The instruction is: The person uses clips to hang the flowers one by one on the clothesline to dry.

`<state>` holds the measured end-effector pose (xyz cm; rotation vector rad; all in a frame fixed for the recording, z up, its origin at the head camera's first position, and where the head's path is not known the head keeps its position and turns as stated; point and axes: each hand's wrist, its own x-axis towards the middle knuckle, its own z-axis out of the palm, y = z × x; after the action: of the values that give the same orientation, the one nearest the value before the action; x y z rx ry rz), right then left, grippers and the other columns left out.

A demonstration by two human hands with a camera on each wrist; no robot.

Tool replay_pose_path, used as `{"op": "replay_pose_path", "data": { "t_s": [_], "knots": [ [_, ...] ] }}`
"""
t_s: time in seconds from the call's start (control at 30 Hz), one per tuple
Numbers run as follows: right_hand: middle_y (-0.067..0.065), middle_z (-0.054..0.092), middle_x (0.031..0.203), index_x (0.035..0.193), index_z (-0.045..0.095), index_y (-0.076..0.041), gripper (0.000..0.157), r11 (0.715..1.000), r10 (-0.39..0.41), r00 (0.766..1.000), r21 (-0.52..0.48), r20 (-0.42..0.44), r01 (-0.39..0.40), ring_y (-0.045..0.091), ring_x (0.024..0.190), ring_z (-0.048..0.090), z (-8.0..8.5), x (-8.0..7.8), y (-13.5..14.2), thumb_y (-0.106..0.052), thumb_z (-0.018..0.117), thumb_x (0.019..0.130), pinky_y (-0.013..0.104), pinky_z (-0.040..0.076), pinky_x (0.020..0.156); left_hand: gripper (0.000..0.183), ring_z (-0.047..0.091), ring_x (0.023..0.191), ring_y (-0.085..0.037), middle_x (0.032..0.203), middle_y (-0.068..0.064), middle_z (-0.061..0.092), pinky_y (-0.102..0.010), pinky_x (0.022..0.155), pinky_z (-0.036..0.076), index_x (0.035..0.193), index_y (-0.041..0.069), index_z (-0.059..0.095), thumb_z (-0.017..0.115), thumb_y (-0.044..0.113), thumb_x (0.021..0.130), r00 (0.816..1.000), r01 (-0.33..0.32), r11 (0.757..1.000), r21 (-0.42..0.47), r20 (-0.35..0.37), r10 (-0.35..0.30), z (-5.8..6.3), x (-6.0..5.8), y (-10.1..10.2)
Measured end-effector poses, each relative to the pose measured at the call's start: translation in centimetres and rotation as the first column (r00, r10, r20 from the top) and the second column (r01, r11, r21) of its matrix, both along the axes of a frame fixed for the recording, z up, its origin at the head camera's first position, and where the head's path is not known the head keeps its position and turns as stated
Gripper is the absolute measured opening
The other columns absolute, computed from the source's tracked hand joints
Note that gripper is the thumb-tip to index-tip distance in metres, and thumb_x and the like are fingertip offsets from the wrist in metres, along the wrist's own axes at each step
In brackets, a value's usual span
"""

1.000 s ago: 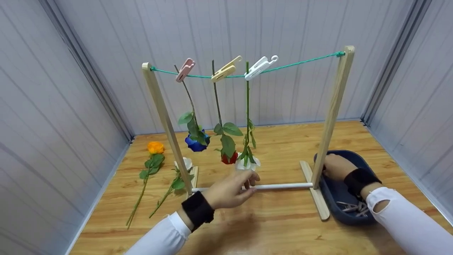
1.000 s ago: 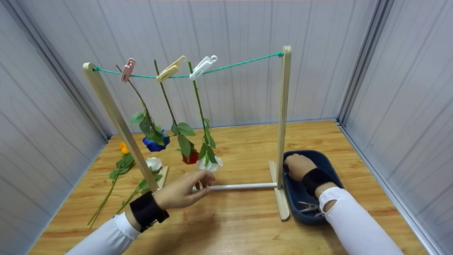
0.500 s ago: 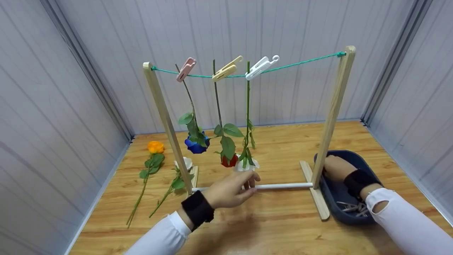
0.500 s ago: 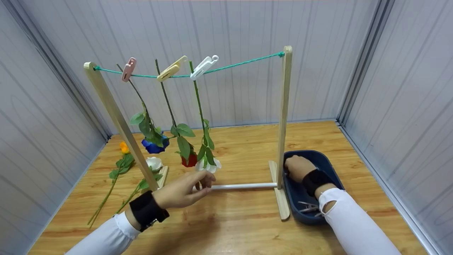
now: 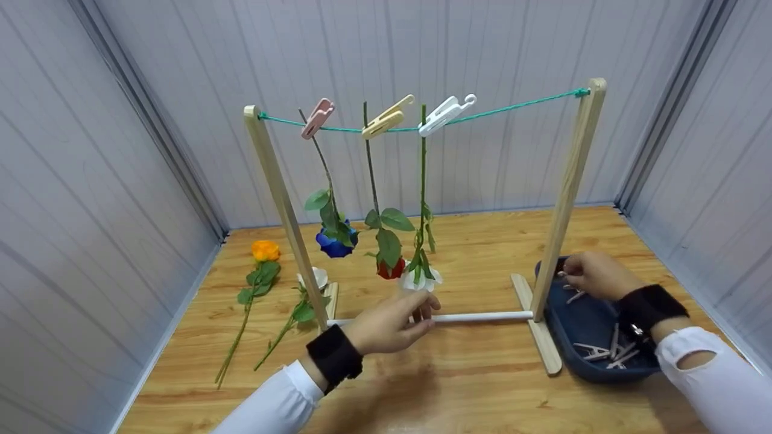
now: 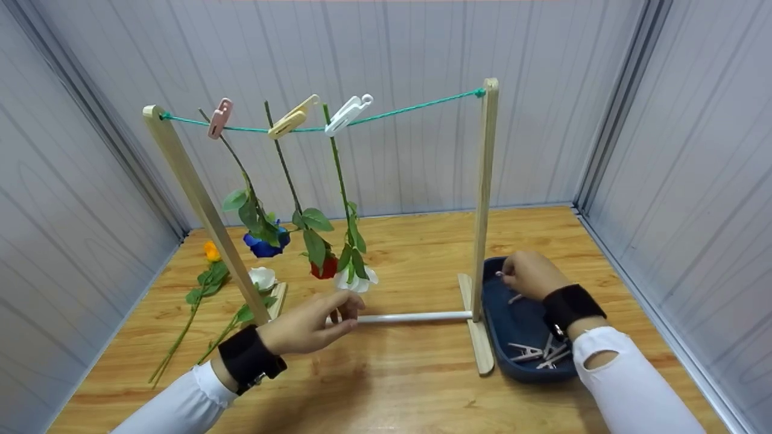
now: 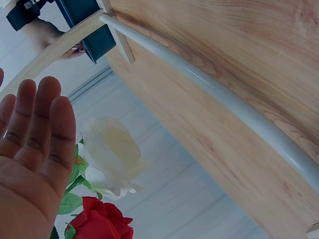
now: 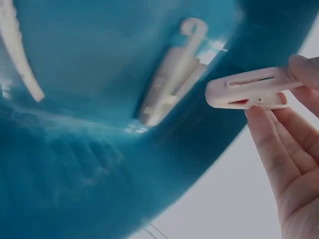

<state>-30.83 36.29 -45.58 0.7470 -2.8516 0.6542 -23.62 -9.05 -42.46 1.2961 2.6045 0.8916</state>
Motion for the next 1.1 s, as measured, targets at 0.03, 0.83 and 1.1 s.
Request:
{"op": "replay_pose_path", "data": {
  "t_s": [0.03, 0.83, 1.1],
  "knots": [
    [0.011, 0.079, 0.081, 0.083, 0.077, 0.0, 0.01, 1.0, -0.003, 1.0, -0.024, -0.003, 0.003, 0.004, 0.07, 0.064, 0.4, 0.3, 0.2, 0.007, 0.078, 0.091, 0.026, 0.053, 0.061, 0.019, 0.064, 0.093, -0.008, 0.107, -0.005, 0.072, -0.022, 0.082, 0.057, 0.129, 0.009, 0.064, 0.063, 0.014, 0.111, 1.0, 0.0, 1.0, 0.003, 0.004, 0.0, 0.0, 0.0, 0.0],
    [0.01, 0.076, 0.126, 0.105, 0.074, 0.015, 0.022, 0.501, 0.581, 0.814, -0.78, -0.017, -0.374, 0.02, 0.098, 0.081, 6.8, 9.0, -7.7, 0.027, 0.057, 0.097, 0.032, 0.066, 0.083, 0.023, 0.07, 0.095, -0.013, 0.112, -0.009, 0.075, -0.031, 0.083, 0.063, 0.131, 0.004, 0.066, 0.063, 0.015, 0.111, 1.0, -0.021, 0.992, 0.126, 0.005, 0.021, 1.2, 0.4, 1.0],
    [0.02, 0.077, 0.116, 0.108, 0.072, 0.017, 0.017, 0.431, 0.438, 0.895, -0.855, -0.082, -0.289, 0.024, 0.103, 0.08, 5.6, 10.4, -12.7, 0.022, 0.059, 0.098, 0.031, 0.063, 0.095, 0.029, 0.068, 0.097, -0.01, 0.111, -0.008, 0.074, -0.022, 0.085, 0.057, 0.136, 0.004, 0.065, 0.06, 0.021, 0.114, 0.989, -0.048, 0.975, 0.219, 0.147, 0.016, 1.8, 1.7, 3.0]
  ]
}}
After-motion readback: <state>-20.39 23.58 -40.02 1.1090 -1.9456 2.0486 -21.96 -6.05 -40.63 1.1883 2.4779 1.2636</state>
